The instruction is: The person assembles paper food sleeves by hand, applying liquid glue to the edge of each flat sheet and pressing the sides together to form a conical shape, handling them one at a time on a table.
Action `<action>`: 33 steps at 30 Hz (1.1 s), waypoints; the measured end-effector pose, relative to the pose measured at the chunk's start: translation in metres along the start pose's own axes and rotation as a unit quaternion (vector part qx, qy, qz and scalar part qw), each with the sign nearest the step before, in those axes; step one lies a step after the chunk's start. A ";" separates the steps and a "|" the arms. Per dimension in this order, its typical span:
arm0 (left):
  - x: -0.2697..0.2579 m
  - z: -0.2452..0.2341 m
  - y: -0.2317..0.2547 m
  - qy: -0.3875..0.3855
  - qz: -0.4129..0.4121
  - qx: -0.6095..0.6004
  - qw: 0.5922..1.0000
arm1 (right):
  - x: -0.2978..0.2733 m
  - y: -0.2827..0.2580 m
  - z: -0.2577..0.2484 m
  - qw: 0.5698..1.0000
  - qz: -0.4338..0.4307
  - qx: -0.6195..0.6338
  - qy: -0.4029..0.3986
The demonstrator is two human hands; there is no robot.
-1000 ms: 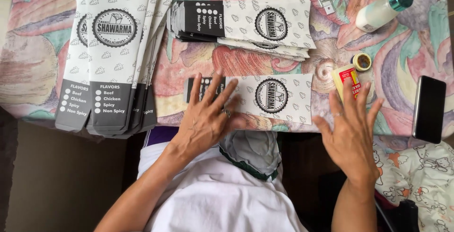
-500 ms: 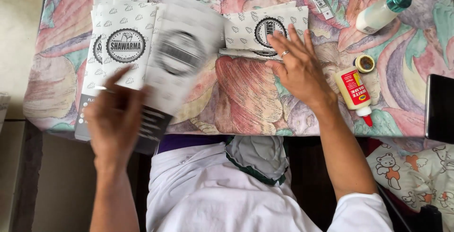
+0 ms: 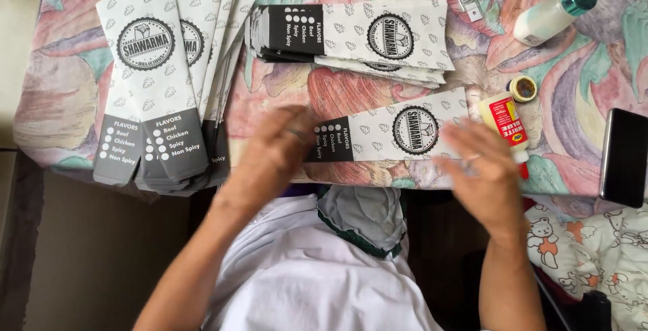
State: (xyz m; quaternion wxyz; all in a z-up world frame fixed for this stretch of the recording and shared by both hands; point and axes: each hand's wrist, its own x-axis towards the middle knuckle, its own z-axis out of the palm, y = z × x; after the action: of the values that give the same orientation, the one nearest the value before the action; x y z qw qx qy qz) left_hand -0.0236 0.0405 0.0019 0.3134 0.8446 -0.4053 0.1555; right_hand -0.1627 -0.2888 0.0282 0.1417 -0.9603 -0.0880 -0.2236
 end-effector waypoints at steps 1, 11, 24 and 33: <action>0.009 0.003 0.019 -0.070 0.056 -0.122 0.988 | -0.003 0.005 -0.010 0.999 0.033 0.007 0.024; -0.002 0.043 0.016 -0.088 0.125 -0.014 0.988 | -0.030 0.069 -0.034 0.905 0.415 0.003 -0.094; 0.019 0.022 0.013 -0.131 0.097 -0.051 0.985 | -0.070 0.050 -0.047 0.792 0.313 0.410 0.327; 0.029 0.029 0.003 -0.166 -0.022 -0.047 0.985 | -0.072 0.041 -0.039 0.781 0.311 0.432 0.326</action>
State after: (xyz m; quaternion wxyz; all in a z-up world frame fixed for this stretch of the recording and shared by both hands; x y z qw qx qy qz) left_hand -0.0076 0.0029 -0.0037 0.2841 0.8517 -0.4402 -0.0127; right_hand -0.2326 -0.3475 0.0199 0.6238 -0.6435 0.1797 -0.4056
